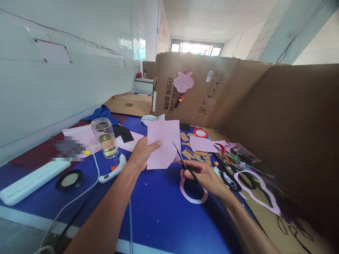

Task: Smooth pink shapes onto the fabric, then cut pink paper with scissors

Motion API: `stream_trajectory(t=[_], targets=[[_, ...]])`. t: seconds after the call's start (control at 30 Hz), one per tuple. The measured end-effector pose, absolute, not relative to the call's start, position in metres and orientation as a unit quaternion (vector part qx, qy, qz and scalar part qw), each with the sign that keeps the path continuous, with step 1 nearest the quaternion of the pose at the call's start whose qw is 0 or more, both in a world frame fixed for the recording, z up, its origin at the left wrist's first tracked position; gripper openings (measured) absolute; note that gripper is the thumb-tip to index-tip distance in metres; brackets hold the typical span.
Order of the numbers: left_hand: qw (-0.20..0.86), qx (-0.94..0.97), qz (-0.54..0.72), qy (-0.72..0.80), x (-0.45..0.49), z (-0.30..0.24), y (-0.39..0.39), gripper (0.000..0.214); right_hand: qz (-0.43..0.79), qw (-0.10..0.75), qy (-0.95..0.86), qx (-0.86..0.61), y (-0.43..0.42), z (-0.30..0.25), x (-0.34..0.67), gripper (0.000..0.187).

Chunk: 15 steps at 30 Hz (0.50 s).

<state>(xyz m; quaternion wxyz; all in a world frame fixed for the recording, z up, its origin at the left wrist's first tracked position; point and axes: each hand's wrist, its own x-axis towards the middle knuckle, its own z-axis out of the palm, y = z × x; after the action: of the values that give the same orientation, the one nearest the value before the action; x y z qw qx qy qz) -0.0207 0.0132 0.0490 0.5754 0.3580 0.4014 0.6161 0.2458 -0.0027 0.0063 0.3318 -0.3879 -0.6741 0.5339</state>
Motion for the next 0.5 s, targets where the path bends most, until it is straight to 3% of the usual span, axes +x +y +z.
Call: stream_trajectory(t=[0.5], targets=[[0.596,0.337,0.621,0.381,-0.005,0.047,0.009,0.049,0.566,0.361,-0.639,-0.375,-0.005,0.008,0.235,0.073]])
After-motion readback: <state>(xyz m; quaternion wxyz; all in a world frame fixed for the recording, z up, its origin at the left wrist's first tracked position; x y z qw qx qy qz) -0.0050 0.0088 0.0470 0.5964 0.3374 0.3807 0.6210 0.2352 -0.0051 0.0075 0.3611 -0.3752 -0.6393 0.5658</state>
